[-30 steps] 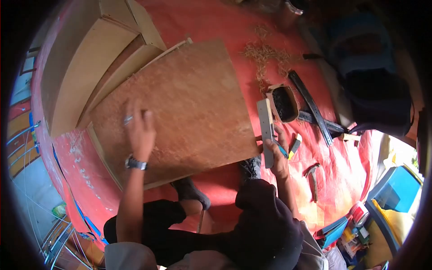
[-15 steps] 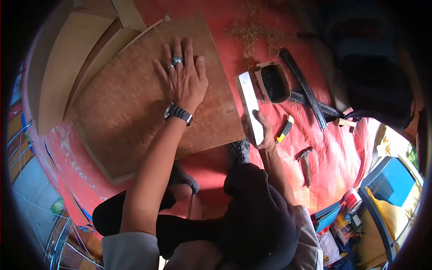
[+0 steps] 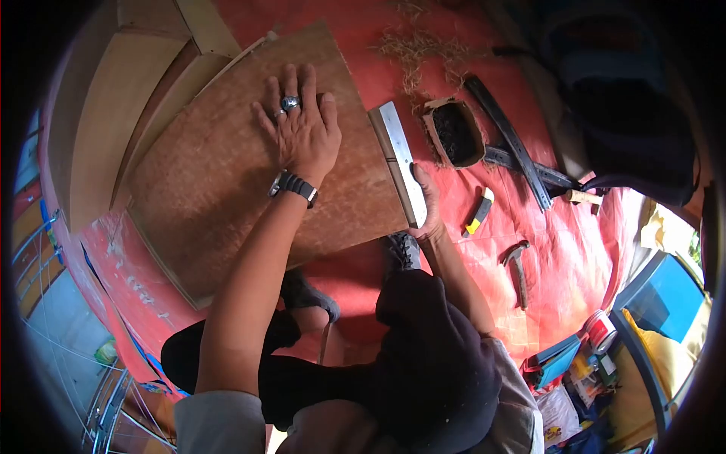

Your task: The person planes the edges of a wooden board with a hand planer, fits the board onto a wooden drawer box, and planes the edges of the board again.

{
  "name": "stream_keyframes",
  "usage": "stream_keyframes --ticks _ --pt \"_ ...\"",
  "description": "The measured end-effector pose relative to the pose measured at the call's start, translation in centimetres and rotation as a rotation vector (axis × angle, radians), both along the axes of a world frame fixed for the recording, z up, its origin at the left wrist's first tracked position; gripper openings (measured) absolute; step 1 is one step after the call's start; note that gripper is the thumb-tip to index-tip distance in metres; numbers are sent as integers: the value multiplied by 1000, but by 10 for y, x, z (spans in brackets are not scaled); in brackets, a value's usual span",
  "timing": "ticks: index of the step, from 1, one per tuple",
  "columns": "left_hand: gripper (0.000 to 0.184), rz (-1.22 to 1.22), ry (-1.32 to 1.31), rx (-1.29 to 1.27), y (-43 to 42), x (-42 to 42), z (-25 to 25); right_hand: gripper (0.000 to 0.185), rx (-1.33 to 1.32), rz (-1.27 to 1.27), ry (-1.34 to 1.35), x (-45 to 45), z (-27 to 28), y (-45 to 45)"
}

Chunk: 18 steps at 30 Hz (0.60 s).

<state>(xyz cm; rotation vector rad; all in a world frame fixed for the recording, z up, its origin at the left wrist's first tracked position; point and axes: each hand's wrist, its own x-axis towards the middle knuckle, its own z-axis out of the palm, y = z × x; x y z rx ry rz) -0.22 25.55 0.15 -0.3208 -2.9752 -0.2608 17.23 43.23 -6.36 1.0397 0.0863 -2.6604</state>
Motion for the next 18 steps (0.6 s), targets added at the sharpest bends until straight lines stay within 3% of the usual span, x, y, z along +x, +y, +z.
stream_keyframes --ticks 2,5,12,14,15,18 --pt "60 -8 -1 -20 1 -1 0 46 27 44 112 2 -4 5" --pt "60 -12 -2 -55 1 -4 -2 49 197 73 90 -1 6 8" --pt "60 -25 -9 5 -1 -5 1 53 281 238 162 -8 12 11" --pt "60 -26 -19 47 -1 1 2 50 185 200 104 -3 8 19" --pt "60 -27 -15 57 -1 -1 1 48 33 92 232 -8 5 20" --pt "59 -30 16 67 0 -4 -2 52 56 -53 400 -8 6 31"
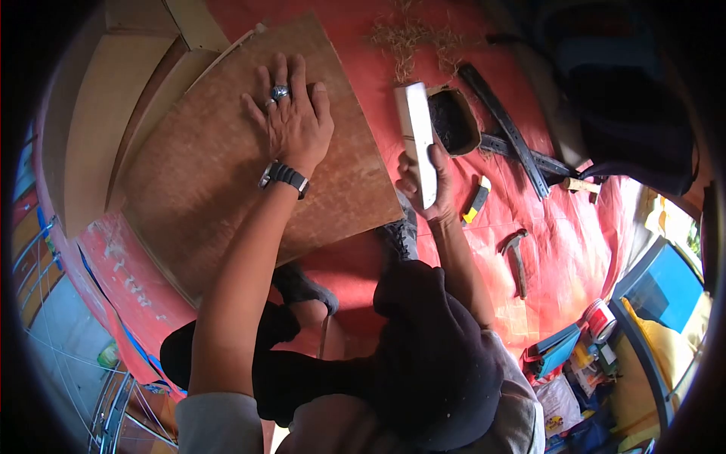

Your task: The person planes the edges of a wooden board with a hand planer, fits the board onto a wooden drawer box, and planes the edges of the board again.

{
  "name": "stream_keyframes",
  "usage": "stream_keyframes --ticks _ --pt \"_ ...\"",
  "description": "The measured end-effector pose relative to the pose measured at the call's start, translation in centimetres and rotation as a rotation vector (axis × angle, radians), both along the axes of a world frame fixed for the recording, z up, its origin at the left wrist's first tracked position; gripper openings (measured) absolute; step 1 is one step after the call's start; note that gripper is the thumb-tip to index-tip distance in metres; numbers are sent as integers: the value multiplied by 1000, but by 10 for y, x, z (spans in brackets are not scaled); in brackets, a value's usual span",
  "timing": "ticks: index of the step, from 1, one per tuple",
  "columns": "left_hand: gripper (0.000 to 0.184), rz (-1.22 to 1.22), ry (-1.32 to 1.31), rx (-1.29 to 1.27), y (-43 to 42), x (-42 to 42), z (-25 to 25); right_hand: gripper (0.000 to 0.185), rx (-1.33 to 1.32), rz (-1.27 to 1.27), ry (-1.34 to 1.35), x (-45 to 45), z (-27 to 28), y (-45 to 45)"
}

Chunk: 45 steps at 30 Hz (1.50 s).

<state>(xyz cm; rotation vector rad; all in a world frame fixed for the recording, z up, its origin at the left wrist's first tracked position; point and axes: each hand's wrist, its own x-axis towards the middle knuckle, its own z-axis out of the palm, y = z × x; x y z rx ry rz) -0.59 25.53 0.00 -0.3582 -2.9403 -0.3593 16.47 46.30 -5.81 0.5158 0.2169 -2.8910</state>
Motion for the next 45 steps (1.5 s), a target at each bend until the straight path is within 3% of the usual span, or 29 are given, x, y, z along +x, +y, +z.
stream_keyframes --ticks 4,7,10,12,21,26,28,30,32,34,37,38,39,42,45 --pt "59 6 15 -14 1 0 0 58 223 44 -47 8 -6 19" --pt "59 4 23 -39 1 0 1 50 285 81 -154 16 -5 15" --pt "59 9 8 -58 1 1 2 45 396 214 -35 22 4 10" --pt "59 9 3 -66 1 0 4 37 555 239 -165 33 7 0" --pt "60 -6 -28 -85 3 3 10 43 459 255 -178 69 18 -2" --pt "60 10 -45 -97 4 1 10 43 510 140 -411 -28 -7 -32" --pt "60 5 -48 -100 5 2 11 41 411 186 -185 -99 -28 -34" --pt "60 3 -55 -113 7 0 14 39 231 204 -83 -150 -11 -40" --pt "60 4 -56 -124 5 1 16 39 241 206 -72 -157 -1 -40" --pt "61 -5 -58 -122 6 1 15 40 329 208 -55 -122 -9 -34" --pt "62 -13 -61 -152 6 0 16 59 731 278 -88 -19 -24 -13" --pt "62 -15 -64 -164 5 0 16 65 739 302 -88 13 -17 -7" --pt "62 -17 -67 -176 6 -1 16 63 547 307 -93 31 -3 -5" --pt "62 -23 -77 -174 7 -1 16 59 428 246 -225 40 19 -11" --pt "62 -23 -84 -184 7 0 16 56 852 219 -120 -41 -29 -17"
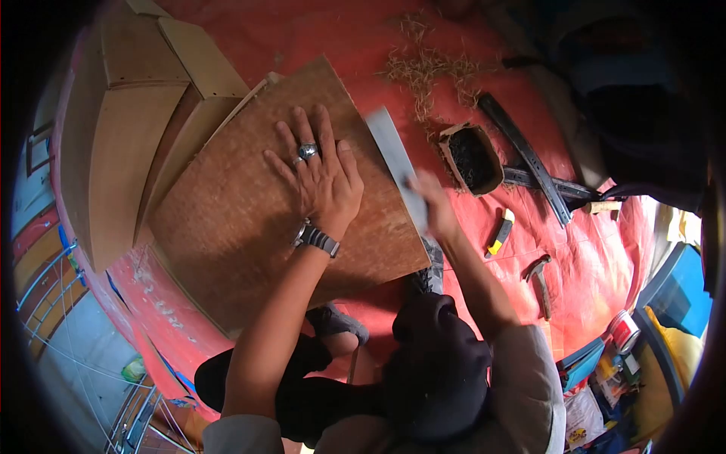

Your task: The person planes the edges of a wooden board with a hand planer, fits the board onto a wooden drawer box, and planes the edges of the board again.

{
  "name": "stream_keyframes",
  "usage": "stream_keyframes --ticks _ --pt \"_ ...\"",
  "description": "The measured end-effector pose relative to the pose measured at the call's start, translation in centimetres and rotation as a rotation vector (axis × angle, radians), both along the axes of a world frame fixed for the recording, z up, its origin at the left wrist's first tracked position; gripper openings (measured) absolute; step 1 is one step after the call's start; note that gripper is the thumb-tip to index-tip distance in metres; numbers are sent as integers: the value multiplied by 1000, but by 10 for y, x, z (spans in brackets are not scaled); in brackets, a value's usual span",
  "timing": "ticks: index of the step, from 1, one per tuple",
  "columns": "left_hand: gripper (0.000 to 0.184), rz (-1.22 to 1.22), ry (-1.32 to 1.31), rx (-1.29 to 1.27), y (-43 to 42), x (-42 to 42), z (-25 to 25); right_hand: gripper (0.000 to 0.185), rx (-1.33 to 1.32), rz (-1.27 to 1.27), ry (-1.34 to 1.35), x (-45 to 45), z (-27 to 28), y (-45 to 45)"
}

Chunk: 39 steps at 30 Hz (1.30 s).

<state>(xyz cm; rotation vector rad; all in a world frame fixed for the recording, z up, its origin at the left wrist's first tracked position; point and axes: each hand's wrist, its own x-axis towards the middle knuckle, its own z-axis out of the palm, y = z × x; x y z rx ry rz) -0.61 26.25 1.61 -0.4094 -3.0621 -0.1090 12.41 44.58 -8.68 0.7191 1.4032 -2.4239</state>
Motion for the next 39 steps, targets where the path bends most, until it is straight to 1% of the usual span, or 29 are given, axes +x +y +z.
stream_keyframes --ticks 1,2,3,4,7,9,11,12,14,16,17,18,19,20,22,24,27,28,30,31,33,35,37,38,39 --pt "62 2 -7 -3 0 0 2 53 18 -1 85 -55 -5 -10" --pt "62 0 -9 -5 2 -2 4 49 -57 3 188 -108 -6 -17" --pt "62 1 -10 -17 2 -2 5 45 -194 -12 252 -149 1 -25" --pt "62 5 -7 -28 2 -1 4 41 -570 -22 47 -173 17 -25" --pt "62 2 -14 -27 1 -1 4 33 -619 -62 46 -171 27 -31" --pt "62 -2 -8 -3 0 -1 3 32 -341 -44 159 -131 12 -24" --pt "62 3 -8 3 3 -6 3 35 -498 30 94 -57 -9 -7" --pt "62 10 -26 2 2 -1 2 37 -168 76 172 -3 -17 -3" --pt "62 2 -16 14 0 2 -2 42 42 69 206 97 -22 3" --pt "63 5 -17 18 0 0 -3 48 -165 11 54 121 -7 6" --pt "63 4 -19 19 -1 1 -3 49 -249 8 -57 115 18 12" --pt "63 2 -22 20 -1 1 -2 49 -251 -16 -125 106 21 8" --pt "63 -2 -21 22 0 1 -1 49 -254 -43 -193 97 24 4" --pt "63 -2 -14 23 0 0 -1 47 -173 -87 -208 64 7 -5" --pt "63 1 2 20 1 0 -2 41 -228 25 -27 -13 -13 -6" --pt "63 -1 0 18 0 0 0 33 -469 -33 12 -71 26 -12" --pt "62 6 -2 4 -1 -1 -1 28 -495 -31 -12 -69 30 -11" --pt "62 6 -5 2 1 0 -1 30 -433 -24 -40 -54 26 -8" --pt "62 -4 10 13 0 1 -3 32 -308 -12 -97 6 12 -2" --pt "62 -4 17 14 -1 1 -4 37 -58 61 -26 55 -12 1" --pt "62 -1 18 35 -1 2 -5 46 1 100 -27 123 -10 12" --pt "62 0 21 46 -2 1 -6 50 -189 55 -107 117 23 18" --pt "62 -3 22 53 0 1 -4 49 -184 38 -135 74 44 10" --pt "62 -1 30 44 1 -1 -5 45 -144 -133 -129 34 41 -9" --pt "62 -3 29 33 -1 0 -6 42 -58 2 31 -18 23 -7"
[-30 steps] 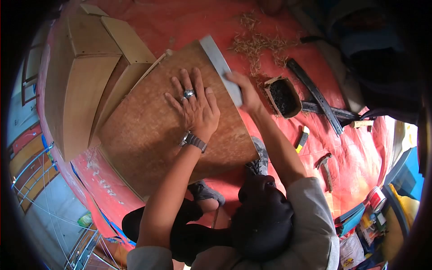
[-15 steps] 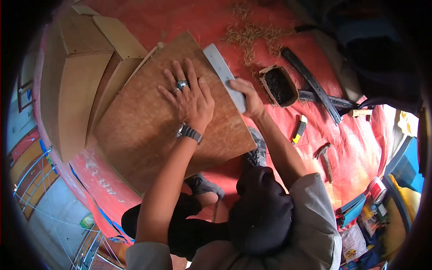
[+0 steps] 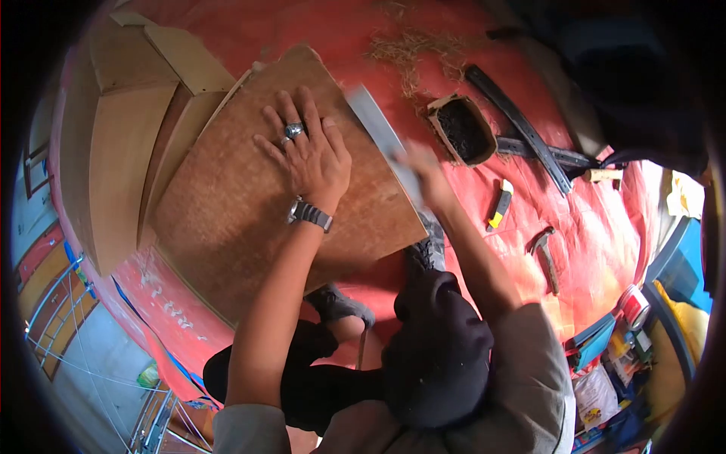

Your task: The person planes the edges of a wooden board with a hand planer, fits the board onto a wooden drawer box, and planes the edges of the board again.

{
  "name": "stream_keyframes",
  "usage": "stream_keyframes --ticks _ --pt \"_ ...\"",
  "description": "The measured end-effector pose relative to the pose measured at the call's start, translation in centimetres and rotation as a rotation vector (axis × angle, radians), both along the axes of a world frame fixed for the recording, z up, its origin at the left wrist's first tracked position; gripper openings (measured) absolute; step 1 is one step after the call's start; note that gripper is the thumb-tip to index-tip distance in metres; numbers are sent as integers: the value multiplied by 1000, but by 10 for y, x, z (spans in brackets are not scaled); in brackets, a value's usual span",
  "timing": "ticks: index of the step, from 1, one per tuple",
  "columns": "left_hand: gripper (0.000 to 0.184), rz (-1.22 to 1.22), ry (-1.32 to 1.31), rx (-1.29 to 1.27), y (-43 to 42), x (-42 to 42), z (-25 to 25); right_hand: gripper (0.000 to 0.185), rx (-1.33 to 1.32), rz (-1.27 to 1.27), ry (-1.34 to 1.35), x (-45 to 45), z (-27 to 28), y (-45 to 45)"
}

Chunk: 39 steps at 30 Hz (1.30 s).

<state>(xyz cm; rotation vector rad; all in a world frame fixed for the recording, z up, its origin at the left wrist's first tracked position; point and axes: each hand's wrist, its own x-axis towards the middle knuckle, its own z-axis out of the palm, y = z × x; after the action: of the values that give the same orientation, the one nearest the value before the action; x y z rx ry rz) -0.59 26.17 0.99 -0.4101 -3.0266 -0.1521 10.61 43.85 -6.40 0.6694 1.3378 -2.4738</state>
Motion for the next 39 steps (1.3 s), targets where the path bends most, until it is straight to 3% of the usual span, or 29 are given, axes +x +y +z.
stream_keyframes --ticks 1,2,4,5,8,11,13,15,16,20,22,24,26,28,30,33,35,37,39 --pt "62 -4 6 -11 0 0 -1 41 86 101 171 -51 -19 2" --pt "62 -8 11 -10 2 0 -1 38 94 -3 188 -95 12 -8" --pt "62 -6 19 -12 1 0 0 36 -244 -99 106 -143 24 -19" --pt "62 -9 13 -8 0 0 0 36 -212 -70 90 -140 29 -17" --pt "62 -9 5 12 0 0 -3 37 -133 18 63 -94 34 0" --pt "63 -14 17 4 -1 0 -3 40 -169 29 49 13 31 11" --pt "63 -12 16 11 -1 0 -3 42 -37 79 -103 88 27 23" --pt "63 -10 9 21 -1 1 -4 41 50 87 14 116 39 24" --pt "63 -13 9 26 -1 1 -4 39 -124 5 -116 116 43 19" --pt "63 -12 23 5 1 3 -1 30 -52 42 34 -1 10 9" --pt "63 -11 21 -10 0 1 -2 29 -47 64 115 -66 25 8" --pt "63 -15 22 -22 0 -1 -1 29 -35 75 91 -69 35 10" --pt "63 -11 15 -29 -1 2 -1 29 37 80 139 -43 9 5" --pt "62 -12 21 -34 -1 0 -1 40 -161 35 8 11 23 11" --pt "62 -10 22 -24 0 -1 0 52 -91 54 -66 84 24 20" --pt "62 -12 12 -11 -2 3 -4 50 -72 81 -73 120 37 25" --pt "62 -14 22 -3 0 2 -3 47 -123 -26 -172 100 35 15" --pt "62 -20 38 -2 1 1 -2 40 -98 -63 -120 33 -12 2" --pt "62 -16 27 -15 2 2 0 34 -183 89 65 -41 16 12"
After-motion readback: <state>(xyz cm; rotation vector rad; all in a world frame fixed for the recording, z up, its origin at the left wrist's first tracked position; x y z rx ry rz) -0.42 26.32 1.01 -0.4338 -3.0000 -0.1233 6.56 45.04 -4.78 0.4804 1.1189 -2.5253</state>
